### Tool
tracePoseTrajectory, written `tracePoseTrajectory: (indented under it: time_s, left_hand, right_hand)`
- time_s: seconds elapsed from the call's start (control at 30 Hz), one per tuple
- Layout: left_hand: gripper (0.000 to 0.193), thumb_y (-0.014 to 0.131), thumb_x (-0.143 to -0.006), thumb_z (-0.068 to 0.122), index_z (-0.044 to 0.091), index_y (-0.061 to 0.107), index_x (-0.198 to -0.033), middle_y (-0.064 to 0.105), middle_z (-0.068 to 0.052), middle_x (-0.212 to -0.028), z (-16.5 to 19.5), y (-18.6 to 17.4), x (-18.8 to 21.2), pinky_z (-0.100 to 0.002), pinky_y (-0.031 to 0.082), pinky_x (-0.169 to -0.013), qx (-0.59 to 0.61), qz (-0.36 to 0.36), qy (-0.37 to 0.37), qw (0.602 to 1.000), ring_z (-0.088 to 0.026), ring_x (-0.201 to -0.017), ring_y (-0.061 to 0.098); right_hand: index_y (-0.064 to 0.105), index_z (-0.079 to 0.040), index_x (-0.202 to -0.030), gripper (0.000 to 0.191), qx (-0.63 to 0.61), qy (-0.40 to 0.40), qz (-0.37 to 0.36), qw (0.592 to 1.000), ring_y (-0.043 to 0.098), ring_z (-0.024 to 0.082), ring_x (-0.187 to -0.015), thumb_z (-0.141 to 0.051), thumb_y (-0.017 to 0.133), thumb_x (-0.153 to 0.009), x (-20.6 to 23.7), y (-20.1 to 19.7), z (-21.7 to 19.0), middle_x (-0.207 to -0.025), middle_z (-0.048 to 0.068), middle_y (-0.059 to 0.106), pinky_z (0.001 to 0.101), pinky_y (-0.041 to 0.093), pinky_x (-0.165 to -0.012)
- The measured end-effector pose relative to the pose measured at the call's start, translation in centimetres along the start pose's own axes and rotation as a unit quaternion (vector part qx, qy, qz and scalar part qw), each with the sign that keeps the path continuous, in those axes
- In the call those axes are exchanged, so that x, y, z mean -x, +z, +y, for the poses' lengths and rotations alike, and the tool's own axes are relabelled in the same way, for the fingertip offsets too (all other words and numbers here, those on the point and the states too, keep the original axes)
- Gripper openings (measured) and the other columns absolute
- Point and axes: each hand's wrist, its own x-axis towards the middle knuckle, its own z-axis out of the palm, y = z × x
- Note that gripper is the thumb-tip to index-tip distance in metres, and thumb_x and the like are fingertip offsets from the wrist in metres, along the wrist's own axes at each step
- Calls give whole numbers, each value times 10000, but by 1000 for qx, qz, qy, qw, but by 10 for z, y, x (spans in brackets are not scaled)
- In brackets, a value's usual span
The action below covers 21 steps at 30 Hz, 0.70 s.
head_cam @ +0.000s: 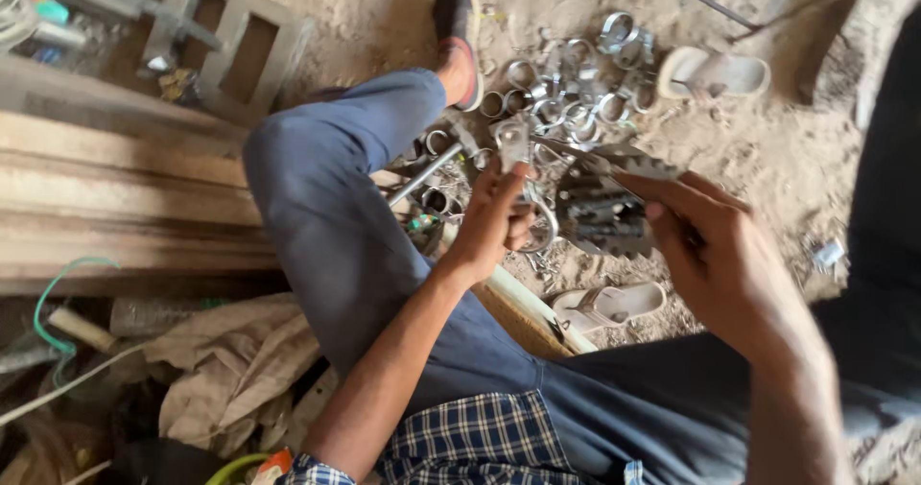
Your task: The person sits on the floor and uses a wrench to tighten bolts on metal eyelet assemblies. They repeatedly pick up parts, adjust them with the wrench, and place them on a nearby wooden shelf.
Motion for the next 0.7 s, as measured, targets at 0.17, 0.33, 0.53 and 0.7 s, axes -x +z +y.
tracePoseTrajectory:
  time_s: [0.17,0.33,0.53,0.7]
  left_hand:
    - [459,480,-1147,432,37,452,-1380,607,-88,-1067,6,2,5,-348,561,-787,-257,-25,275,926,-196,-912,611]
    - [351,550,-1109,354,63,568,-1303,672,-111,-976,1,1,9,-375,549,-752,-431,-21,256,865,-221,-820,655]
    - [467,600,-1113,272,182,427,-1536,620,-52,-1130,-4,-1,10,-315,590,-674,-458,-74,376,802,-169,-841,695]
    - [599,642,-1078,304,251,331,-1587,587,-42,-1076,-4,-6,11,-330,519,-561,-543,-52,402,735,-167,-714,606]
  right_hand:
    - [775,-144,-1171,264,34,21,-95,995,602,156,-453,-208,735,-918,-29,-11,-17,-863,87,777,369,465,-417]
    - [787,-164,-1169,230,103,82,-161,978,605,203,-454,-267,735,-970,-55,-17,-40,-685,91,761,383,473,-455]
    - [776,-163,-1210,256,215,62,-253,941,626,154,-465,-256,650,-1008,-73,-20,-56,-697,63,765,320,534,-471]
    - [776,-162,-1172,240,191,34,-282,939,639,154,-466,-267,657,-991,-79,-24,-53,-699,56,774,333,524,-500]
